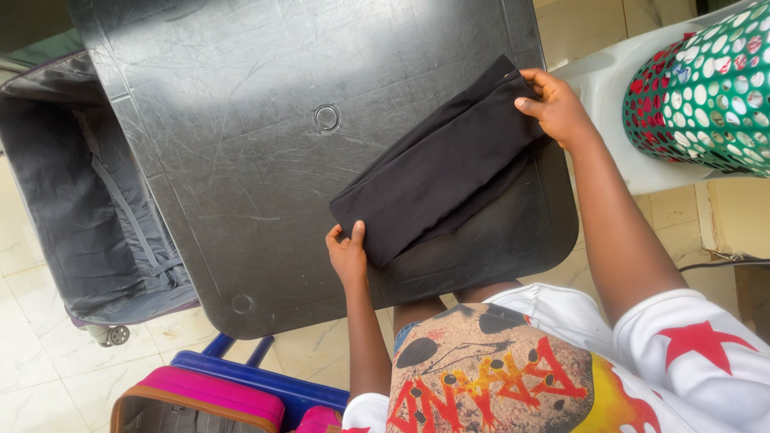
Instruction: The person picks up black clothing items one at a time from a laundry basket, folds each one on a table, and places them into an open suitcase.
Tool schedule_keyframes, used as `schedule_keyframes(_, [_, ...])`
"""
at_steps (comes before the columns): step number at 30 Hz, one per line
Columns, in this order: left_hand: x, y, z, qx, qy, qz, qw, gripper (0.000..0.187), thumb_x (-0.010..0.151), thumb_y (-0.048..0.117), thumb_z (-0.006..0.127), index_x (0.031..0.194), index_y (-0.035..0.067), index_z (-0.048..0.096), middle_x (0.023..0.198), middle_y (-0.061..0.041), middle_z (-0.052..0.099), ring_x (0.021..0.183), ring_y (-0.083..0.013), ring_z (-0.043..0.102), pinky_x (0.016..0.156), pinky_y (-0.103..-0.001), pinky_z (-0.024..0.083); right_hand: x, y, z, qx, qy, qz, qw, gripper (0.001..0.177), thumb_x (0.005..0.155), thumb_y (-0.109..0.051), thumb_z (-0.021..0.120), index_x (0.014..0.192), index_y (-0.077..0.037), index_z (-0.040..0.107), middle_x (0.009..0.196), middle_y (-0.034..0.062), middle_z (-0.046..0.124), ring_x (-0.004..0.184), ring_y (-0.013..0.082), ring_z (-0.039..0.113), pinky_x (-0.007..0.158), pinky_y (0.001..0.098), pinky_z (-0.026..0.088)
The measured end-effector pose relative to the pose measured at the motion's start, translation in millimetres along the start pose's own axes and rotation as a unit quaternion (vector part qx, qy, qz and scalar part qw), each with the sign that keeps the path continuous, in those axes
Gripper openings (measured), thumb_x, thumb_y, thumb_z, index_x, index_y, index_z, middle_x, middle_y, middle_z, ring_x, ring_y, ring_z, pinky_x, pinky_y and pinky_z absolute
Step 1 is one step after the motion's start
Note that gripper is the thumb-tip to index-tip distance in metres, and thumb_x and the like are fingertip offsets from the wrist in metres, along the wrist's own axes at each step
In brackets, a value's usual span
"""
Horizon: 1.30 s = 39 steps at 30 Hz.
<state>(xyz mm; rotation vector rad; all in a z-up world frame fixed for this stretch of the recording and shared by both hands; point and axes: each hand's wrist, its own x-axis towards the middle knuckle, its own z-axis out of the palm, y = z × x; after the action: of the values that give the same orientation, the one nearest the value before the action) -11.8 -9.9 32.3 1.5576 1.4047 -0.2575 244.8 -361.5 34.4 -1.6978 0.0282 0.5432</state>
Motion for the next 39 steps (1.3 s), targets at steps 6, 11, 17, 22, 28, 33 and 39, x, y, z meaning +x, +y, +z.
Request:
schedule_keyframes(6, [-33.7,31.3,2.4,0.316,0.15,0.252,0.902,0.07,0.086,0.016,0.072,0.151,0.013,0.046,0.139,-0.016,0.052,0.122,-0.0307,0.054,0.096,-0.045,0.049,0.5,-11.3,26.0,-0.289,0.151,0.045,0.944,0.051,0.096,-0.01,0.072,0.146,-0.012,0.061,0.129,0.0144,0.068,0.119,0.0284,0.066,0.104,0.0391,0.051])
schedule_keyframes(11, [-33.5,18.9,29.3,0.359,0.111,0.497,0.782,0.06,0.097,0.044,0.057,0.154,0.027,0.045,0.164,-0.016,0.035,0.151,-0.0353,0.034,0.119,-0.053,0.031,-30.9,-19.9,79.5,-0.457,0.236,-0.124,0.849,0.066,0.109,-0.043,0.066,0.16,-0.01,0.041,0.168,0.0211,0.035,0.156,0.0431,0.024,0.125,0.059,0.023])
schedule_keyframes(17, [-1.5,-6.5,34.6,0.353,0.035,0.445,0.822,0.067,0.103,0.062,0.035,0.16,0.026,0.038,0.169,-0.011,0.025,0.156,-0.0352,0.021,0.123,-0.058,0.019,-55.8,16.3,117.2,-0.57,0.109,-0.044,0.813,0.082,0.096,-0.071,0.041,0.165,-0.029,0.03,0.173,0.0141,0.013,0.158,0.0393,0.004,0.123,0.0673,0.006])
schedule_keyframes(22, [14.2,-10.1,0.7,0.428,0.111,0.44,0.781,0.06,0.103,0.053,0.048,0.157,0.028,0.04,0.167,-0.009,0.032,0.152,-0.0345,0.029,0.118,-0.055,0.026,-51.6,15.9,68.7,-0.544,0.159,0.029,0.823,0.08,0.099,-0.072,0.036,0.167,-0.029,0.029,0.175,0.0135,0.008,0.16,0.0406,0.0,0.124,0.0703,0.0])
schedule_keyframes(28, [-8.0,-4.6,-7.7,0.091,0.042,0.142,0.985,0.062,0.096,0.035,0.068,0.148,0.009,0.047,0.123,-0.015,0.063,0.09,-0.0257,0.068,0.089,-0.041,0.054,-94.8,3.1,148.8,-0.471,0.141,-0.087,0.867,0.087,0.099,-0.071,0.043,0.165,-0.016,0.032,0.173,0.0245,0.01,0.16,0.045,0.005,0.123,0.0701,0.005])
schedule_keyframes(33, [15.2,-16.5,-12.0,0.035,-0.07,0.051,0.996,0.046,0.089,0.031,0.075,0.123,0.003,0.061,0.084,-0.006,0.07,0.073,-0.0165,0.063,0.071,-0.034,0.052,-157.5,1.2,258.3,-0.441,-0.049,-0.156,0.882,0.091,0.086,-0.071,0.055,0.157,-0.019,0.036,0.167,0.0244,0.015,0.154,0.0425,0.012,0.118,0.063,0.01])
schedule_keyframes(39, [27.8,-31.7,-30.0,-0.06,-0.24,0.007,0.969,0.022,0.092,0.022,0.069,0.099,0.001,0.067,0.075,-0.003,0.061,0.065,-0.0119,0.057,0.063,-0.03,0.051,-157.6,19.7,256.1,-0.428,-0.086,-0.155,0.886,0.071,0.095,-0.064,0.053,0.153,-0.023,0.049,0.165,0.0166,0.037,0.154,0.0337,0.03,0.121,0.0576,0.023])
